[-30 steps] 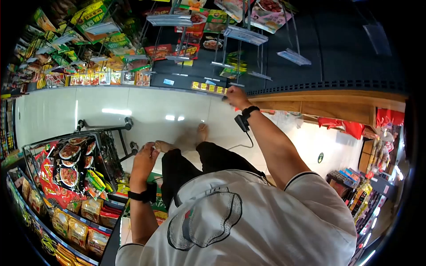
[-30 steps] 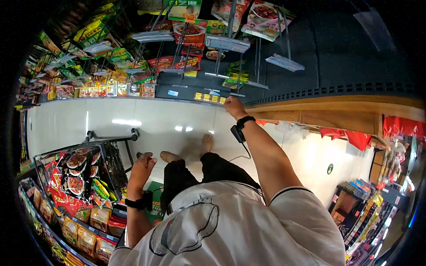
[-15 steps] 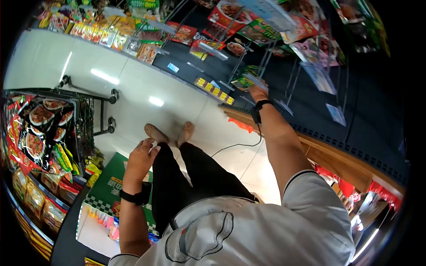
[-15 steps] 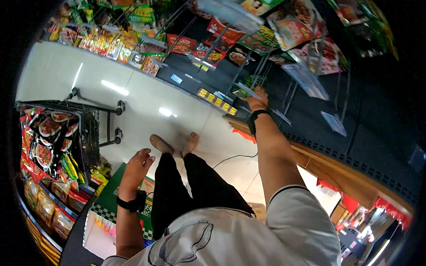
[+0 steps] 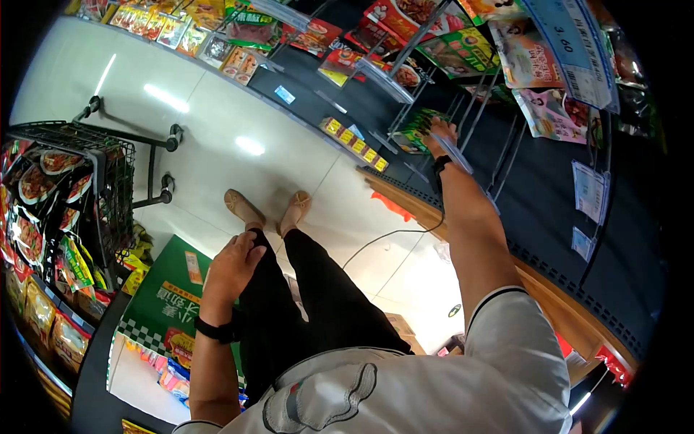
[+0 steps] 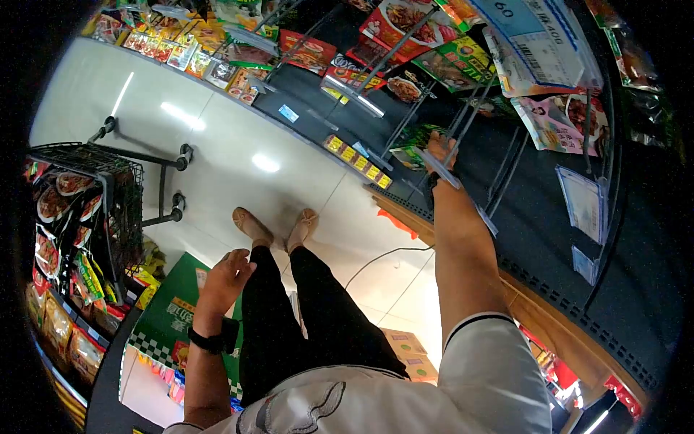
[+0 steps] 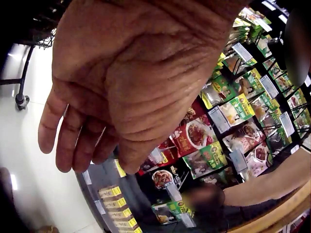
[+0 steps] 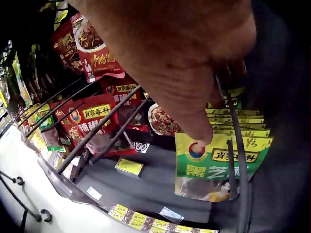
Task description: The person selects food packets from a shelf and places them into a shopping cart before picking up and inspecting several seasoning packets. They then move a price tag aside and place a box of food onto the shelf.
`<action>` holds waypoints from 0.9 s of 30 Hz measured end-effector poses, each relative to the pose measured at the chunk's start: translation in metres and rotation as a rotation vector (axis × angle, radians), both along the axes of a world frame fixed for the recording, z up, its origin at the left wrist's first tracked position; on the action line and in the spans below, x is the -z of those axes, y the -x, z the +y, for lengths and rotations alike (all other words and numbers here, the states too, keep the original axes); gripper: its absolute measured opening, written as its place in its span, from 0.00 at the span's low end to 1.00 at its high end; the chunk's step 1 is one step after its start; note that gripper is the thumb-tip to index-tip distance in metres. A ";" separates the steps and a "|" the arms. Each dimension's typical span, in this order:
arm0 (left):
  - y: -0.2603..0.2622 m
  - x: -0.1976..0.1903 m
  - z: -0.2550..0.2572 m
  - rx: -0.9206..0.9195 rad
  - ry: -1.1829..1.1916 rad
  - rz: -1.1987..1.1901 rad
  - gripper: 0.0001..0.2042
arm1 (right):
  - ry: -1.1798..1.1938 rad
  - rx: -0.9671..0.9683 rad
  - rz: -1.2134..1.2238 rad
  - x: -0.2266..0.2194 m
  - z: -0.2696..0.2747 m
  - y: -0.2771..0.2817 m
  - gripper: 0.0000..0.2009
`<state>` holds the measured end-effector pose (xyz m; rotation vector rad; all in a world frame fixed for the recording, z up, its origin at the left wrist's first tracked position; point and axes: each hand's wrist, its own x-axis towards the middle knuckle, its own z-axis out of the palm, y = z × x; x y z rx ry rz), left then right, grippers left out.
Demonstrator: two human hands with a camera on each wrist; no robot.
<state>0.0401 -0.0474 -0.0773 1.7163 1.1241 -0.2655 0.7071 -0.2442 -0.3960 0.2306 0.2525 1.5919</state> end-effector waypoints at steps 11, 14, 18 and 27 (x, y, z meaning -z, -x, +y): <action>-0.001 0.017 -0.004 0.038 -0.010 -0.006 0.16 | -0.187 0.624 1.232 -0.075 0.041 0.064 0.10; 0.003 0.025 -0.007 0.027 -0.029 -0.026 0.16 | -0.338 0.439 2.146 -0.054 0.030 0.037 0.11; 0.010 0.031 -0.012 0.021 -0.017 -0.037 0.16 | -0.350 0.766 2.206 -0.056 0.033 0.036 0.13; 0.026 0.034 -0.015 0.000 0.004 -0.019 0.16 | -0.503 1.012 2.353 -0.201 0.099 0.160 0.12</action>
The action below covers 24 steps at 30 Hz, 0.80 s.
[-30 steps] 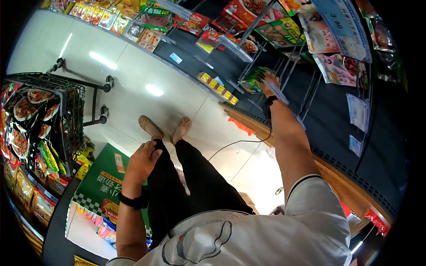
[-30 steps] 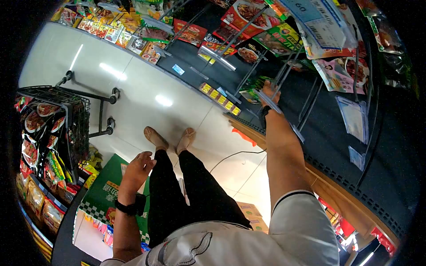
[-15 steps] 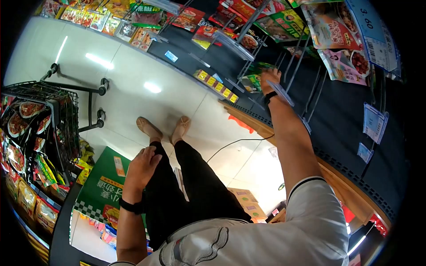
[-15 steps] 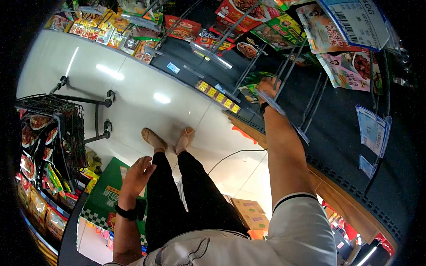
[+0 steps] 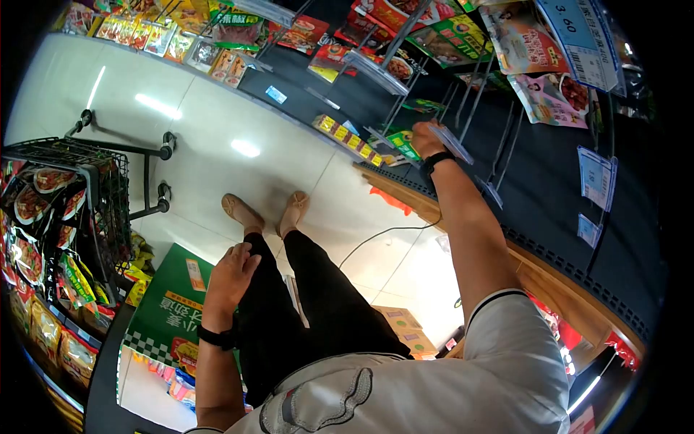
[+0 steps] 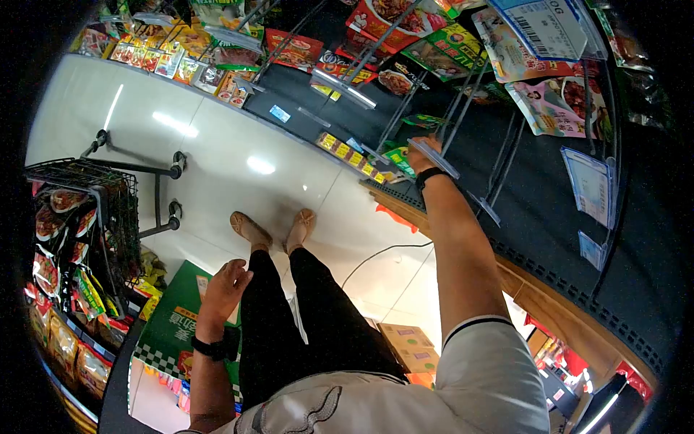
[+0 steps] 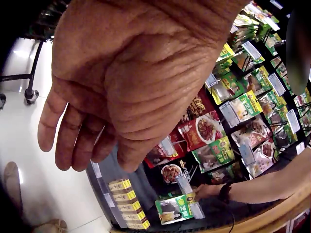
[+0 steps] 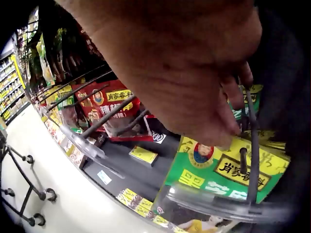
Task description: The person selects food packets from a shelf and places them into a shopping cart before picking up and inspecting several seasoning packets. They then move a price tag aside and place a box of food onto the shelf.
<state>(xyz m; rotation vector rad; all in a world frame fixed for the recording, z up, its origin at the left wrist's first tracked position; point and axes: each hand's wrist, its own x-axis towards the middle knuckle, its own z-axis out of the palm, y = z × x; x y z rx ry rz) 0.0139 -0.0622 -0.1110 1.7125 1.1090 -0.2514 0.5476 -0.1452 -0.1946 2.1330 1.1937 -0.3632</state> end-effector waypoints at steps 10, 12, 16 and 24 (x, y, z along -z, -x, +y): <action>0.004 0.002 0.006 0.019 -0.033 -0.023 0.16 | 0.016 0.067 0.088 0.018 -0.001 -0.007 0.15; 0.004 0.004 0.006 0.024 -0.032 -0.021 0.16 | -0.035 0.039 0.074 0.058 -0.019 -0.023 0.15; 0.002 0.004 0.007 -0.016 0.001 -0.023 0.16 | -0.033 -0.034 0.073 0.066 -0.027 -0.020 0.13; 0.001 0.009 0.007 -0.061 0.027 -0.018 0.15 | 0.210 0.115 0.261 0.016 0.008 0.013 0.14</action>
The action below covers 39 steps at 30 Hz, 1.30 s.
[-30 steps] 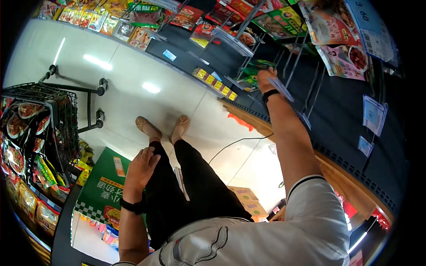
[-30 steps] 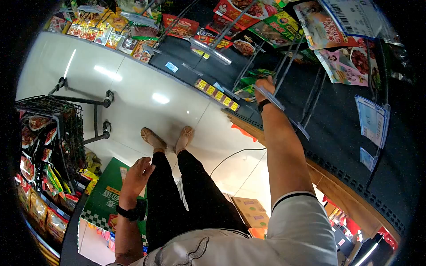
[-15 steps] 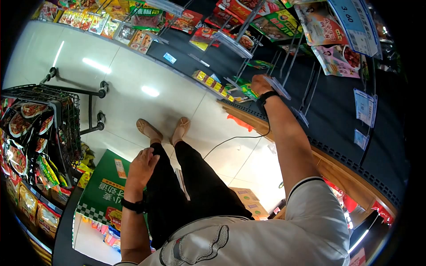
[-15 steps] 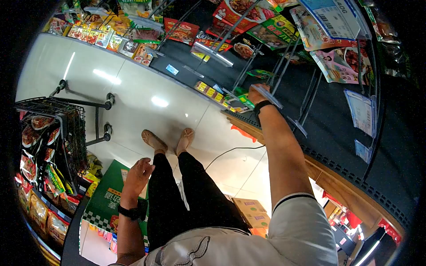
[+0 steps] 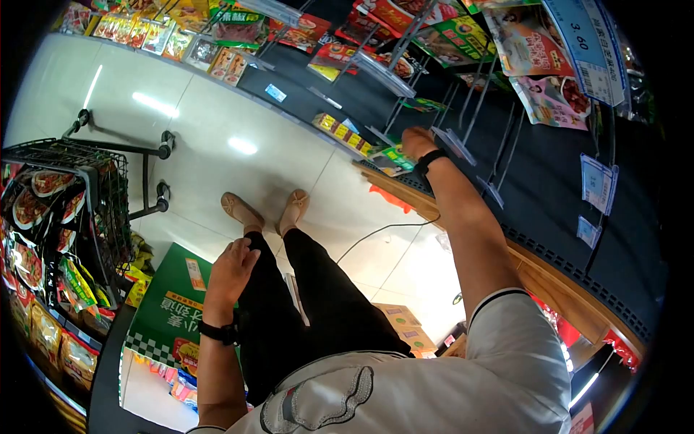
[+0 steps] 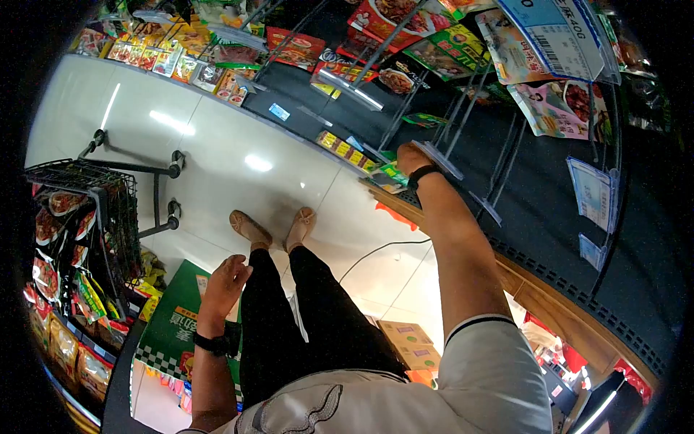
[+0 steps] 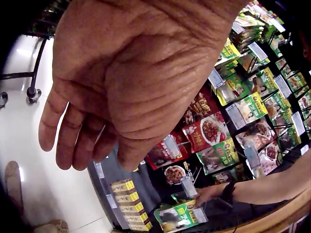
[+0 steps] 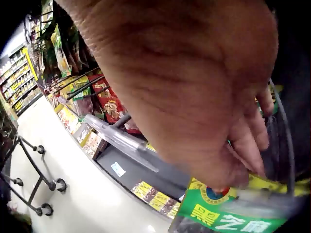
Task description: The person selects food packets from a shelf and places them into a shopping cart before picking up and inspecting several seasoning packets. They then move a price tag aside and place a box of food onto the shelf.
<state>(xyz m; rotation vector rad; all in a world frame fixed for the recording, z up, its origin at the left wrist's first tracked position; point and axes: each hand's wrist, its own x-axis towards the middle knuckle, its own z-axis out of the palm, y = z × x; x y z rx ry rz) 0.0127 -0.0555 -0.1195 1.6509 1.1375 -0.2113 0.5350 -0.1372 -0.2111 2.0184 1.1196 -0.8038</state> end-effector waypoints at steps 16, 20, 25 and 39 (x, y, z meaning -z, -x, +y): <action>-0.001 -0.003 0.000 0.020 -0.002 -0.016 0.16 | -0.087 0.476 0.359 -0.059 0.005 0.047 0.21; 0.000 -0.010 0.000 0.054 -0.045 0.005 0.16 | -0.225 0.338 0.305 -0.026 -0.024 0.046 0.16; -0.009 -0.046 0.007 0.046 -0.035 0.014 0.15 | -0.218 -0.174 0.191 -0.018 -0.038 0.068 0.11; -0.056 -0.198 0.071 0.355 -0.548 -0.421 0.36 | -0.682 0.032 1.044 -0.271 0.045 0.222 0.10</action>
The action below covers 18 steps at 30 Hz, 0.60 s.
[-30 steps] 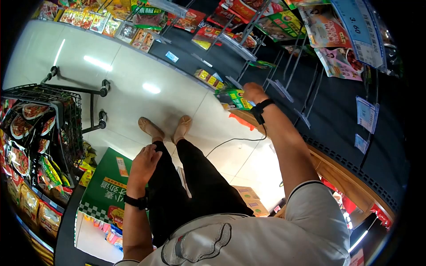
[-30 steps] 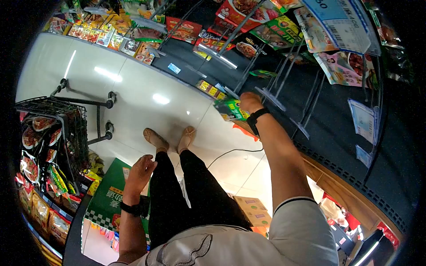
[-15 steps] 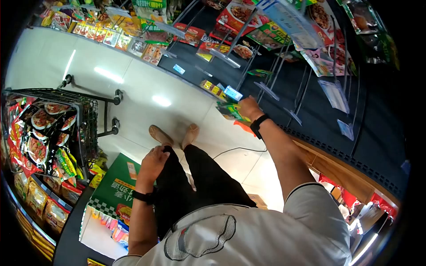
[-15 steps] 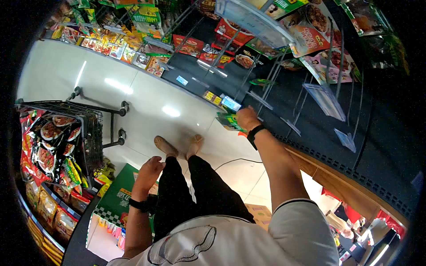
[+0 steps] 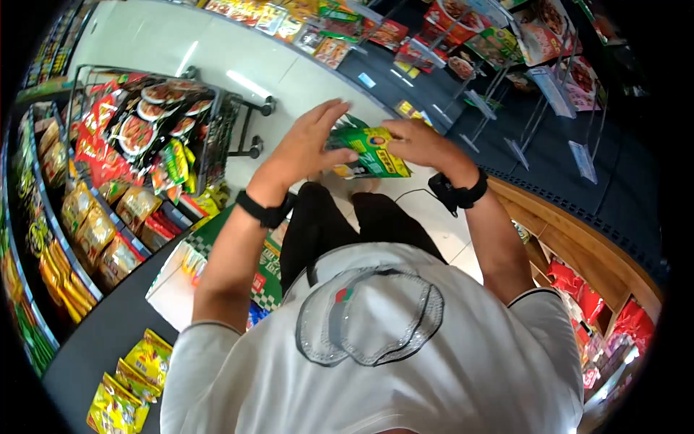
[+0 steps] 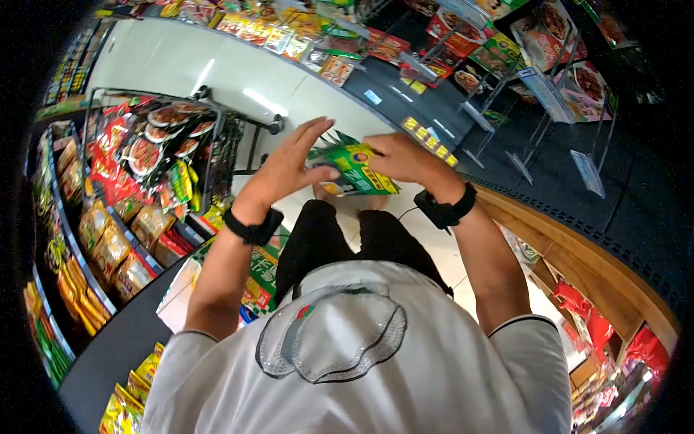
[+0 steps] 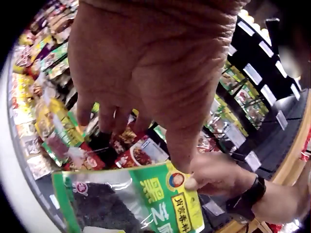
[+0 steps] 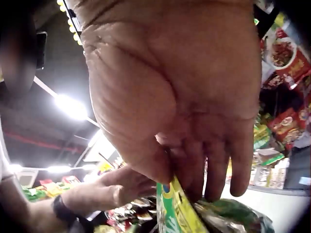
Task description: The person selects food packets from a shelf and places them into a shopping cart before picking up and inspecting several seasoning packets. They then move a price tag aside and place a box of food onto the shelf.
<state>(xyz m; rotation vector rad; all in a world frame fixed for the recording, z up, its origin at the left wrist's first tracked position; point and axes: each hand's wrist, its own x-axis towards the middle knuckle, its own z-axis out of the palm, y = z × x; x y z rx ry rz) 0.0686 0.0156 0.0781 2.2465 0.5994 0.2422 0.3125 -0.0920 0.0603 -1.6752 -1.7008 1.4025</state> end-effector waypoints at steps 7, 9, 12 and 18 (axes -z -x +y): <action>0.010 -0.063 0.056 0.047 0.605 0.111 0.21 | -0.005 0.174 0.599 -0.090 0.042 0.024 0.18; 0.015 -0.075 0.055 -0.060 0.672 0.055 0.18 | 0.027 0.315 0.653 -0.096 0.048 0.029 0.14; 0.021 -0.071 0.057 -0.072 0.533 -0.089 0.17 | -0.004 0.311 0.675 -0.085 0.063 0.027 0.11; 0.051 -0.076 0.075 -0.193 0.497 -0.220 0.15 | 0.038 0.475 1.220 -0.075 0.082 0.052 0.18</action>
